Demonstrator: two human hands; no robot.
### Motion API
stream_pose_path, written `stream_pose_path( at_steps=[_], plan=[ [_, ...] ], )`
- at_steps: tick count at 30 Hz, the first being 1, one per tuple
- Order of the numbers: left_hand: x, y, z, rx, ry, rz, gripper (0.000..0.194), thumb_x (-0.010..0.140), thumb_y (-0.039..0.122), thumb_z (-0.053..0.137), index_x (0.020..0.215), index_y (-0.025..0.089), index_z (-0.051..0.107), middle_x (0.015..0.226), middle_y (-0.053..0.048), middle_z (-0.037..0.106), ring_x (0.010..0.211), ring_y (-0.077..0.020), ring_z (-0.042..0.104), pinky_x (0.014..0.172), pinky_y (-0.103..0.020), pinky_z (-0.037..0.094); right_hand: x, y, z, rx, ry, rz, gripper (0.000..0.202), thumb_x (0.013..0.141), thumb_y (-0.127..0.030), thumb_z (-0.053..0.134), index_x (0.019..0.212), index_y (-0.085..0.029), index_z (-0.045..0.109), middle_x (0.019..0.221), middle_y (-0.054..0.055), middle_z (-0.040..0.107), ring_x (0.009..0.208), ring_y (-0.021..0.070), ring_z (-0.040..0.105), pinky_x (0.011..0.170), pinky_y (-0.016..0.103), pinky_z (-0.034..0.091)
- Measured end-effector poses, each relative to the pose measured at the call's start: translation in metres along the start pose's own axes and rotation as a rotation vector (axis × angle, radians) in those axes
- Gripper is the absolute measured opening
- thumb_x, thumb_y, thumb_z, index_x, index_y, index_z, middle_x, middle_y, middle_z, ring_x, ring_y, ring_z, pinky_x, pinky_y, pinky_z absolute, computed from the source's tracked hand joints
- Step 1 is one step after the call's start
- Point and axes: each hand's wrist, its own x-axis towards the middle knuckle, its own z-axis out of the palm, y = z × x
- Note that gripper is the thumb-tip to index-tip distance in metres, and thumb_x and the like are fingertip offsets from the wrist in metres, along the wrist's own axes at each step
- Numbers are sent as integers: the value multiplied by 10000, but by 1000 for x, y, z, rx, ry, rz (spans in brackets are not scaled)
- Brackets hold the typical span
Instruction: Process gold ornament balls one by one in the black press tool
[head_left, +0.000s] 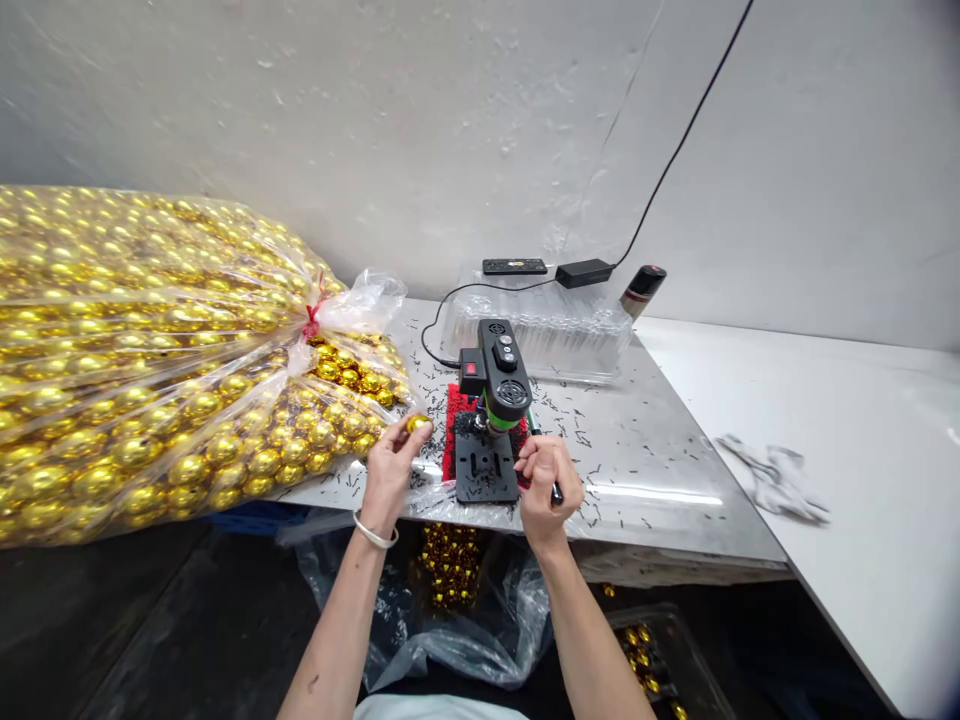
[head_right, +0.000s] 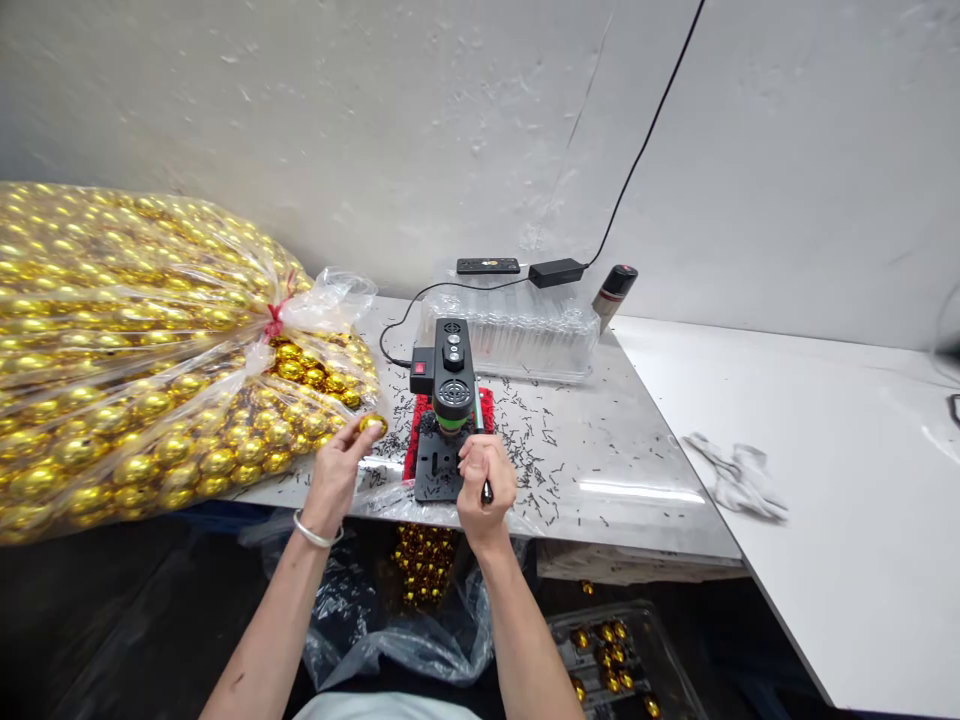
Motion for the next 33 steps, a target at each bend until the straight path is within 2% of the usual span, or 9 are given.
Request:
stream_pose_path(
  at_steps=[3,6,9,14,18,22,27,33],
  plan=[
    [-16,-22,27,-21,-112,-65,475,658,453,760,1012,148,677,824,-40,694,719,-157,621,675,-276,496,0,-1,0,-5,1,10,280,947,-181,400,690,-197,509,681,-3,546,598,116,545,563,274,422],
    [-19,-40,44,133,-102,-22,400,635,407,762,930,152,672,720,-12,661,630,-139,587,641,-266,477,2,-4,-2,-7,-22,9,278,946,-178,398,695,-195,514,679,-2,546,610,119,545,565,274,421],
    [-16,-45,44,58,-112,-44,420,636,424,755,943,153,666,781,-30,692,694,-151,616,685,-273,485,4,-6,-3,-7,-47,-26,280,939,-156,405,679,-194,503,674,-2,539,641,122,547,577,271,418],
    [-15,-40,33,-229,-163,-251,514,597,453,804,977,139,661,932,-72,724,788,-159,655,731,-271,497,4,-6,-2,0,-34,-20,291,939,-153,398,665,-197,488,667,0,528,641,124,538,576,274,417],
    [-19,-40,40,-298,-189,-300,525,605,444,816,997,148,631,912,-63,722,783,-154,667,770,-286,506,6,-8,-2,13,-32,-10,285,940,-156,402,674,-195,498,675,1,532,628,121,531,567,272,414],
    [-18,-47,51,-210,-219,-156,476,634,421,799,998,162,634,951,-76,729,892,-188,673,850,-321,504,15,-12,-4,37,-63,-56,290,939,-143,401,666,-195,485,682,5,533,657,122,540,579,267,416],
    [-16,-62,54,176,-212,122,375,736,396,730,1053,197,699,964,-80,720,923,-221,651,903,-386,485,27,-19,-4,31,-61,-34,305,948,-160,396,650,-201,454,659,-3,508,647,118,522,593,269,412],
    [-17,-65,54,498,-194,333,331,799,381,695,1096,236,707,947,-69,710,924,-235,632,914,-423,459,28,-22,-4,30,-62,-20,304,952,-175,395,656,-202,458,658,-2,503,654,123,519,603,279,413]
  ],
)
